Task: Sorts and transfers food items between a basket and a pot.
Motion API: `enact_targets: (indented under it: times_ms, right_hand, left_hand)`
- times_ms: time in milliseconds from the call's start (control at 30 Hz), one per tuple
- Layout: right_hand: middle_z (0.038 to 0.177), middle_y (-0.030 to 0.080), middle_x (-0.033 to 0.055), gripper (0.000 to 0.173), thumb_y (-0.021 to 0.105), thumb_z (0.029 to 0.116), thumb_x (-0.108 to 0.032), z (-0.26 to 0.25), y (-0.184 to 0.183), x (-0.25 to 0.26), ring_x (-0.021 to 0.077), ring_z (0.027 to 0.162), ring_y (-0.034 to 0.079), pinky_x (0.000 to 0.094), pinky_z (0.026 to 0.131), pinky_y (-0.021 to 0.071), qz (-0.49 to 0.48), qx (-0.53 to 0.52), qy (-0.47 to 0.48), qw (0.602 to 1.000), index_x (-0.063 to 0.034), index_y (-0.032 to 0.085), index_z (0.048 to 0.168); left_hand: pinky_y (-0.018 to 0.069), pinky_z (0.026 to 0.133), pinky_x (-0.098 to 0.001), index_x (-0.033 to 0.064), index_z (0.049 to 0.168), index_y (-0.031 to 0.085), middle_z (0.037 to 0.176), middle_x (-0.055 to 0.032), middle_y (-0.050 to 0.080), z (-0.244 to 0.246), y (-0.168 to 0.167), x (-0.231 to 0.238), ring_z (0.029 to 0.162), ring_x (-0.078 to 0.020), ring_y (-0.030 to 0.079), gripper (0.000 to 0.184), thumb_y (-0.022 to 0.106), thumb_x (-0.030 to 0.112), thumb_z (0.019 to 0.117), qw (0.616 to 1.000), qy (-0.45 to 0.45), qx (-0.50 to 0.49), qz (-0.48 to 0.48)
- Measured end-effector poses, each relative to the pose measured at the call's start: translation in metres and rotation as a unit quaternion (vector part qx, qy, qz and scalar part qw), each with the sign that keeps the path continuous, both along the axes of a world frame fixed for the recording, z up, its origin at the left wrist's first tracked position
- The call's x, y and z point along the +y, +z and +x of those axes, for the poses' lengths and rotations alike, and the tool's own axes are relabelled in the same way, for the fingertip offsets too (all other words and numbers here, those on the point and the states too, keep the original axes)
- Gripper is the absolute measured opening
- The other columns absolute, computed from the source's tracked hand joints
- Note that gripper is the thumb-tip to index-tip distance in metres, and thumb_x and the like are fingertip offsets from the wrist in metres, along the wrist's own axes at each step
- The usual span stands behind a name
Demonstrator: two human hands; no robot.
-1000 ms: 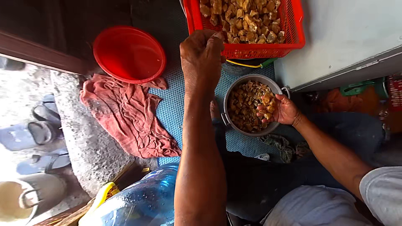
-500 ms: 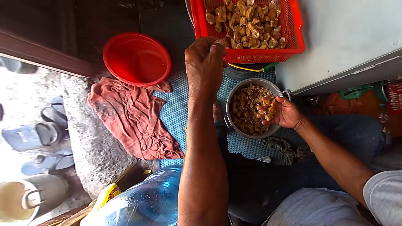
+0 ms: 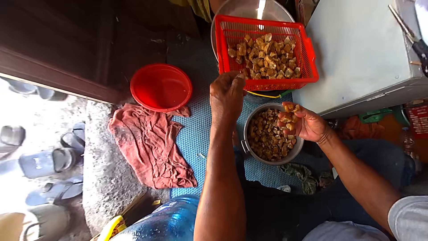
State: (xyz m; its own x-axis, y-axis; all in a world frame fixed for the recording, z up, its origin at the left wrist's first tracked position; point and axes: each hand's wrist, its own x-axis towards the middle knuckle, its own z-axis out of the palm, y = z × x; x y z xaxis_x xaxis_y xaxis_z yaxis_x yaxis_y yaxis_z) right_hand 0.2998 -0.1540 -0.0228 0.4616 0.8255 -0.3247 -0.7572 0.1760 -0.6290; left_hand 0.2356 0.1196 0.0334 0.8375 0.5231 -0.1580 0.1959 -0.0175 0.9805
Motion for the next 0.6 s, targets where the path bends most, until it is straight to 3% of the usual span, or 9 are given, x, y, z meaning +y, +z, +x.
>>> enact_targets:
  times_ms: [67,167,233,300,367,400,467,533,600]
  right_hand:
    - [0.128,0.067,0.0150,0.040,0.041,0.1071,-0.028,0.011,0.013,0.008,0.0286,0.100,0.073,0.0398,0.074,0.0636,-0.011,-0.030,-0.008,0.999,-0.0211,0.051,0.145]
    - [0.128,0.067,0.0140,0.040,0.034,0.1096,-0.029,0.045,0.039,0.034,0.0268,0.106,0.071,0.0396,0.088,0.0609,-0.026,-0.076,-0.039,0.996,-0.0152,0.050,0.143]
    - [0.125,0.065,0.0164,0.040,0.030,0.1104,-0.028,0.071,0.064,0.058,0.0305,0.109,0.069,0.0466,0.095,0.0593,-0.072,-0.104,-0.093,0.988,-0.0080,0.046,0.141]
    - [0.125,0.061,0.0203,0.037,0.028,0.1106,-0.026,0.093,0.089,0.078,0.0357,0.106,0.068,0.0549,0.091,0.0600,-0.102,-0.125,-0.138,0.977,-0.0045,0.043,0.137]
    - [0.123,0.058,0.0217,0.041,0.023,0.1120,-0.029,0.101,0.102,0.087,0.0354,0.103,0.068,0.0556,0.090,0.0591,-0.105,-0.161,-0.169,0.967,-0.0031,0.045,0.134]
    - [0.127,0.057,0.0206,0.041,0.021,0.1120,-0.030,0.098,0.104,0.087,0.0346,0.110,0.066,0.0555,0.094,0.0577,-0.096,-0.185,-0.175,0.962,-0.0032,0.047,0.130]
    - [0.140,0.055,0.0168,0.043,0.017,0.1123,-0.027,0.077,0.092,0.081,0.0336,0.128,0.059,0.0564,0.102,0.0546,-0.097,-0.247,-0.156,0.951,-0.0041,0.048,0.132]
    - [0.132,0.063,0.0102,0.039,0.024,0.1115,-0.026,0.043,0.051,0.071,0.0277,0.119,0.065,0.0509,0.093,0.0594,-0.141,-0.290,-0.084,0.943,-0.0070,0.046,0.137]
    - [0.121,0.068,0.0108,0.032,0.048,0.1066,-0.021,0.018,-0.019,0.068,0.0254,0.106,0.070,0.0468,0.084,0.0625,-0.237,-0.287,0.023,0.928,-0.0040,0.057,0.132]
  left_hand:
    - [0.0618,0.072,-0.0334,0.0089,0.114,0.068,0.100,-0.0051,0.074,0.000,-0.001,0.000,0.083,-0.0156,0.073,0.024,0.055,0.027,0.1054,1.000,0.001,0.002,0.003]
    - [0.0622,0.072,-0.0331,0.0094,0.114,0.069,0.099,-0.0047,0.075,-0.001,-0.004,0.003,0.083,-0.0153,0.073,0.024,0.055,0.028,0.1055,1.000,0.001,0.006,0.012]
    - [0.0623,0.072,-0.0334,0.0089,0.114,0.069,0.099,-0.0046,0.075,-0.002,-0.006,0.003,0.083,-0.0150,0.073,0.025,0.055,0.028,0.1054,1.000,-0.009,0.008,0.017]
    - [0.0613,0.073,-0.0331,0.0072,0.115,0.068,0.099,-0.0043,0.074,-0.004,-0.006,0.002,0.082,-0.0146,0.072,0.026,0.054,0.028,0.1054,1.000,-0.016,0.011,0.015]
    - [0.0613,0.072,-0.0318,0.0083,0.113,0.068,0.097,-0.0028,0.074,-0.003,-0.005,0.004,0.081,-0.0133,0.072,0.025,0.055,0.028,0.1050,1.000,-0.011,0.014,0.015]
    - [0.0612,0.071,-0.0313,0.0088,0.112,0.068,0.096,-0.0022,0.074,-0.002,-0.003,0.005,0.081,-0.0128,0.072,0.024,0.055,0.028,0.1049,1.000,-0.007,0.013,0.014]
    - [0.0608,0.070,-0.0299,0.0093,0.109,0.068,0.095,-0.0021,0.074,-0.001,-0.002,0.005,0.081,-0.0124,0.073,0.021,0.055,0.026,0.1045,1.000,0.005,0.010,0.009]
    - [0.0608,0.070,-0.0300,0.0093,0.106,0.069,0.094,-0.0025,0.074,0.001,-0.004,0.006,0.081,-0.0130,0.073,0.020,0.056,0.025,0.1040,1.000,0.009,0.004,0.009]
    - [0.0603,0.070,-0.0293,0.0105,0.103,0.069,0.092,-0.0014,0.074,0.002,-0.006,0.009,0.080,-0.0119,0.072,0.019,0.057,0.024,0.1037,1.000,0.009,0.004,0.020]
